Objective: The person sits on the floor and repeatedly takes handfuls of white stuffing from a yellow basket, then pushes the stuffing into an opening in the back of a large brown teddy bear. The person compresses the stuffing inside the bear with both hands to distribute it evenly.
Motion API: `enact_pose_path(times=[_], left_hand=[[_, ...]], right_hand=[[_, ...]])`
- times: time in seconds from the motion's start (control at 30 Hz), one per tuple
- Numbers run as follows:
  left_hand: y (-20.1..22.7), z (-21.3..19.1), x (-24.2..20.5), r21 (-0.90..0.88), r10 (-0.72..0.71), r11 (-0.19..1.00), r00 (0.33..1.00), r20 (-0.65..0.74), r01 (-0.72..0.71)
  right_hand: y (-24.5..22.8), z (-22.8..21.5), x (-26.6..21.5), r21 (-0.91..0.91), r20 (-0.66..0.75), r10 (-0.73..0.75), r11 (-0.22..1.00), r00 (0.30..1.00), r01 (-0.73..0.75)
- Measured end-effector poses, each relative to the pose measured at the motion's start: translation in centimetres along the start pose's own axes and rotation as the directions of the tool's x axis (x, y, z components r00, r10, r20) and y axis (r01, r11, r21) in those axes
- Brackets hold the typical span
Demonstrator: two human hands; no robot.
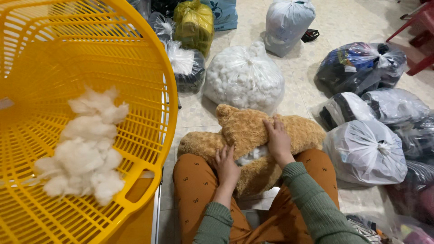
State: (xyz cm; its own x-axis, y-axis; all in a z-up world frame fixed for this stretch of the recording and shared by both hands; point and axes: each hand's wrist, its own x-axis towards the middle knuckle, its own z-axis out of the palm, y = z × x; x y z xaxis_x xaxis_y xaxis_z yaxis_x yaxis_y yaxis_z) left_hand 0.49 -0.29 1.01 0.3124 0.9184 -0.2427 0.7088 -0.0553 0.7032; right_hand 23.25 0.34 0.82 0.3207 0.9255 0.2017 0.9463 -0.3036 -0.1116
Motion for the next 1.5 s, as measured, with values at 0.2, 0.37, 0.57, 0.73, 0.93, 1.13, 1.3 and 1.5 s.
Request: enact_pose_path(times=[0.2, 0.37, 0.57, 0.73, 0.93, 1.13, 1.3, 1.5], left_hand=[[0.2, -0.1, -0.2, 0.017, -0.043, 0.999, 0.998, 0.051, 0.042], [-0.4, 0.2, -0.1, 0.012, 0.013, 1.000, 0.999, -0.034, -0.013], [-0.2, 0.1, -0.2, -0.071, -0.013, 0.997, 1.000, -0.005, 0.013], [0.4, -0.7, -0.7, -0.059, -0.013, 0.998, 1.000, 0.010, 0.013], [0.1, -0.5, -0.5, -0.008, 0.003, 1.000, 1.000, -0.006, -0.003], [-0.5, 0.0, -0.1, 0.031, 0.028, 0.999, 0.999, -0.034, -0.027], [-0.6, 0.2, 0.1, 0.046, 0.015, 0.999, 1.000, -0.028, -0.013], [-0.1, 0.1, 0.0, -0.007, -0.033, 0.999, 0.999, 0.002, 0.033]], right_hand=[[-0.7, -1.8, -1.1, 0.077, 0.072, 0.049, 0.996, 0.996, -0.055], [-1.3, -4.8, -3.0, 0.270, 0.133, 0.090, 0.955, 0.987, -0.124], [1.1, -2.8, -6.1, 0.426, -0.036, 0.167, 0.894, 0.985, -0.136], [2.3, -0.6, -6.2, 0.338, -0.044, 0.261, 0.912, 0.964, -0.232], [2.1, 1.4, -5.1, 0.282, -0.118, 0.320, 0.919, 0.940, -0.277], [1.2, 2.2, -5.3, 0.431, -0.189, 0.336, 0.873, 0.923, -0.229], [-0.7, -1.0, -6.2, 0.516, -0.049, 0.280, 0.829, 0.959, -0.216], [-3.1, -2.6, -7.0, 0.410, 0.038, 0.381, 0.837, 0.924, -0.363]])
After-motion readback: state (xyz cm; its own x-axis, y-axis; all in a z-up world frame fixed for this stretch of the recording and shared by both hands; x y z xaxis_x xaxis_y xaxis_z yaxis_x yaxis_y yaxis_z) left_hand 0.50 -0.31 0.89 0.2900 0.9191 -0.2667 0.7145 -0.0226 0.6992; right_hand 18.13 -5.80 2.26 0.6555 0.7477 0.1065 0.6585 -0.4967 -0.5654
